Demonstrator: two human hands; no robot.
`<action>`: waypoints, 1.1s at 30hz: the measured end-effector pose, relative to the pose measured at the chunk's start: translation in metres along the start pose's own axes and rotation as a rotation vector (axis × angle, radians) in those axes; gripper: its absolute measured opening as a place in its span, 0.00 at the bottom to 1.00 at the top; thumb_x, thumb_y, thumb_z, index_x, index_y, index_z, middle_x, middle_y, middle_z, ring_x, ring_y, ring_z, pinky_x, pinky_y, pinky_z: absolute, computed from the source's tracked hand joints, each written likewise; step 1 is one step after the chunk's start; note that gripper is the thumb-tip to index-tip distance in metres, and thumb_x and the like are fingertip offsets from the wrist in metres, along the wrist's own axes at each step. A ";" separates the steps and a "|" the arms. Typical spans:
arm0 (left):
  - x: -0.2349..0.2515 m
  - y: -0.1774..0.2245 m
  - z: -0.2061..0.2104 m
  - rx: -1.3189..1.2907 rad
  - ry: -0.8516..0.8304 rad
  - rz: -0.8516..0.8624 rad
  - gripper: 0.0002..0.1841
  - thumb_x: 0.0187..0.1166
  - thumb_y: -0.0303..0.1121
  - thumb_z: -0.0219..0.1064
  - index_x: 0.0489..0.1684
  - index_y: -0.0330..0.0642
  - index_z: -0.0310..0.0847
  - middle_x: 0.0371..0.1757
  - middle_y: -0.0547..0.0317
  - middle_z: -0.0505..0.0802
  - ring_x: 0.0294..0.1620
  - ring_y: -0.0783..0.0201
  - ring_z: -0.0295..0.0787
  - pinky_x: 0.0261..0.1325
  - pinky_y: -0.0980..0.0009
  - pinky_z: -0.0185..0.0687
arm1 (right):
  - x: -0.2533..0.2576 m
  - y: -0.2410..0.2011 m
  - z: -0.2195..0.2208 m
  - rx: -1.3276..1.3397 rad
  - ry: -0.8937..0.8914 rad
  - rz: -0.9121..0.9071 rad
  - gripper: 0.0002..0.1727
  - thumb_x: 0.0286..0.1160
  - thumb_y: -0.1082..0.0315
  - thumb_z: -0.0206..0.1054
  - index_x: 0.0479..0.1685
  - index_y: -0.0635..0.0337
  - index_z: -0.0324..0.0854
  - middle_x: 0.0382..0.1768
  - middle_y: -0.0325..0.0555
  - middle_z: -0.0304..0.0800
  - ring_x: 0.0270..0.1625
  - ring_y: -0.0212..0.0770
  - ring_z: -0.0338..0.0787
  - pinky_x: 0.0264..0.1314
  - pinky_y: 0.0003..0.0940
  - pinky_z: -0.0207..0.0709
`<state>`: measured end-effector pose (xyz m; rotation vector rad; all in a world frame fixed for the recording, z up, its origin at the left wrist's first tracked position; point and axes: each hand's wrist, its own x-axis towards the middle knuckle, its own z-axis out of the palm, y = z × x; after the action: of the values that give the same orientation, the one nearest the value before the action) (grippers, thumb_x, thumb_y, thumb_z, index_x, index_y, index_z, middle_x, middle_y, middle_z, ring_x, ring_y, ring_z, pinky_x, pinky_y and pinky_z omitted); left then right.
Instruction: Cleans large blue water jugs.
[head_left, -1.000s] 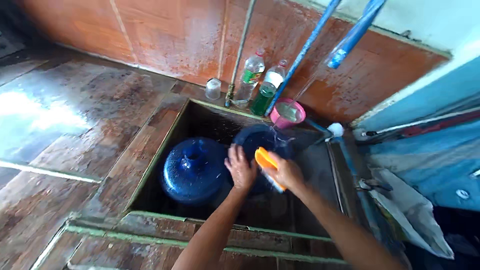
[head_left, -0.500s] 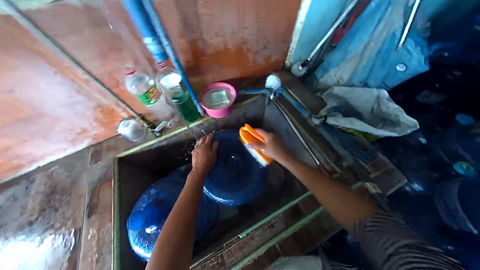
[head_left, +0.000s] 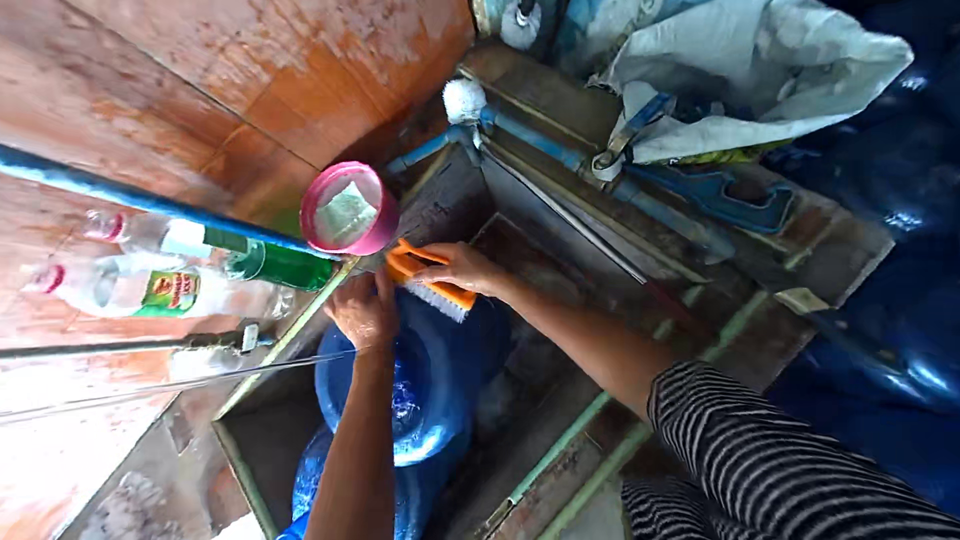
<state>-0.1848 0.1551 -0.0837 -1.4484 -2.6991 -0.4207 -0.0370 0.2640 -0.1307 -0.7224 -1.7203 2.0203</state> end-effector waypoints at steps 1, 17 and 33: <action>0.005 0.002 0.000 0.035 -0.030 -0.142 0.30 0.89 0.52 0.54 0.56 0.30 0.88 0.64 0.24 0.86 0.73 0.25 0.76 0.77 0.28 0.56 | -0.004 0.029 -0.002 0.024 0.057 0.087 0.24 0.75 0.64 0.76 0.68 0.66 0.83 0.56 0.61 0.91 0.55 0.50 0.91 0.64 0.50 0.83; -0.010 0.013 0.001 -0.155 -0.119 0.211 0.22 0.80 0.40 0.62 0.51 0.23 0.86 0.64 0.22 0.84 0.71 0.24 0.77 0.78 0.33 0.62 | -0.086 0.043 -0.029 -0.410 -0.021 0.471 0.35 0.75 0.52 0.76 0.76 0.63 0.75 0.68 0.66 0.83 0.72 0.61 0.83 0.76 0.62 0.71; -0.179 0.075 -0.020 -0.163 -0.320 -0.031 0.44 0.73 0.31 0.72 0.93 0.36 0.52 0.96 0.44 0.54 0.97 0.44 0.43 0.90 0.31 0.29 | -0.209 -0.052 -0.195 -1.229 0.571 0.129 0.26 0.92 0.59 0.54 0.71 0.75 0.79 0.73 0.83 0.73 0.77 0.79 0.73 0.78 0.73 0.63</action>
<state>-0.0244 0.0447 -0.0792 -1.6448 -3.0008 -0.4551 0.2453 0.3014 -0.0738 -1.5673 -2.3903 0.4518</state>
